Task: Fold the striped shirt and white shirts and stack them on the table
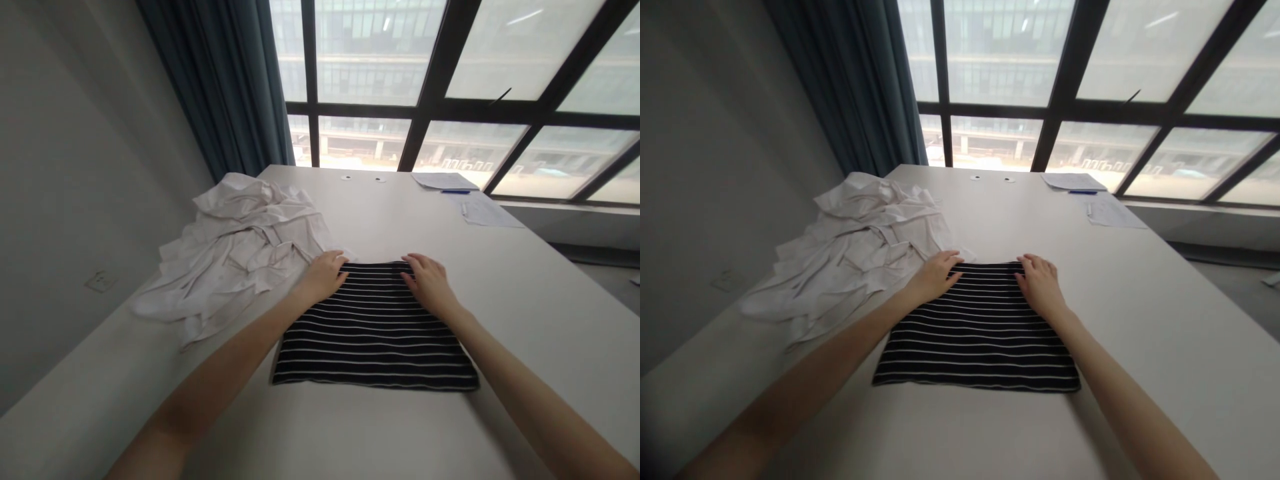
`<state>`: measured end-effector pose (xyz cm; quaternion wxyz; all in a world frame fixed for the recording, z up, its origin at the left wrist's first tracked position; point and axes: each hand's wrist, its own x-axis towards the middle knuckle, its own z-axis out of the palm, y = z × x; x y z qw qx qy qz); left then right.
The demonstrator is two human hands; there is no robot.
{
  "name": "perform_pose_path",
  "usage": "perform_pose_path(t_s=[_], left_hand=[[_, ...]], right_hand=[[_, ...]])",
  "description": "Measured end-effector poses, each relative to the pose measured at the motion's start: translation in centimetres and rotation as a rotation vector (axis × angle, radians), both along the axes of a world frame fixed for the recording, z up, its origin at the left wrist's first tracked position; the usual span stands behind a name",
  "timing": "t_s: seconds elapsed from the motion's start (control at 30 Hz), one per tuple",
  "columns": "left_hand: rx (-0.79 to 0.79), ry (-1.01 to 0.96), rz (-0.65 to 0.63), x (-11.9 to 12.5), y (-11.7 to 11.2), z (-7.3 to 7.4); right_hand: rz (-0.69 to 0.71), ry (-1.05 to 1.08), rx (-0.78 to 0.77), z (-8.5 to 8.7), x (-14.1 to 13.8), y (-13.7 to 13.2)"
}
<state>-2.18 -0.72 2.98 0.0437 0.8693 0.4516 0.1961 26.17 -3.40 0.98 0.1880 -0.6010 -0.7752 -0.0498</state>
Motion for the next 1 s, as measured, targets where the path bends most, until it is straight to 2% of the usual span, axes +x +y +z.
perform_pose_path(t_s=[0.1, 0.23, 0.33, 0.57, 0.73, 0.83, 0.9, 1.0], left_hand=[[-0.077, 0.13, -0.154, 1.4, -1.7, -1.1], [-0.126, 0.232, -0.162, 1.6, -2.5, -2.7], [-0.133, 0.236, -0.15, 0.9, -2.1, -3.2], [-0.139, 0.211, -0.093, -1.4, -2.1, -2.9], [-0.065, 0.121, -0.024, -3.8, -2.8, -2.9], [-0.031, 0.051, -0.021, -5.4, -3.7, -2.3], [-0.018, 0.004, -0.051, -5.9, -4.9, -1.4], [-0.036, -0.034, -0.184, -5.2, -7.3, -0.1]], right_hand=[[0.149, -0.069, -0.139, -1.2, -1.9, -1.2], [0.122, -0.134, -0.198, -2.8, -2.0, -1.8], [0.104, -0.15, -0.191, -3.0, -1.3, -1.8], [0.056, -0.114, -0.227, -2.6, 0.4, -1.9], [-0.069, -0.066, -0.245, -3.3, 3.6, -2.7], [-0.13, -0.061, -0.215, -3.6, 5.3, -3.7], [-0.126, -0.061, -0.17, -3.2, 5.2, -4.7], [-0.013, -0.054, -0.096, -2.0, 2.6, -6.9]])
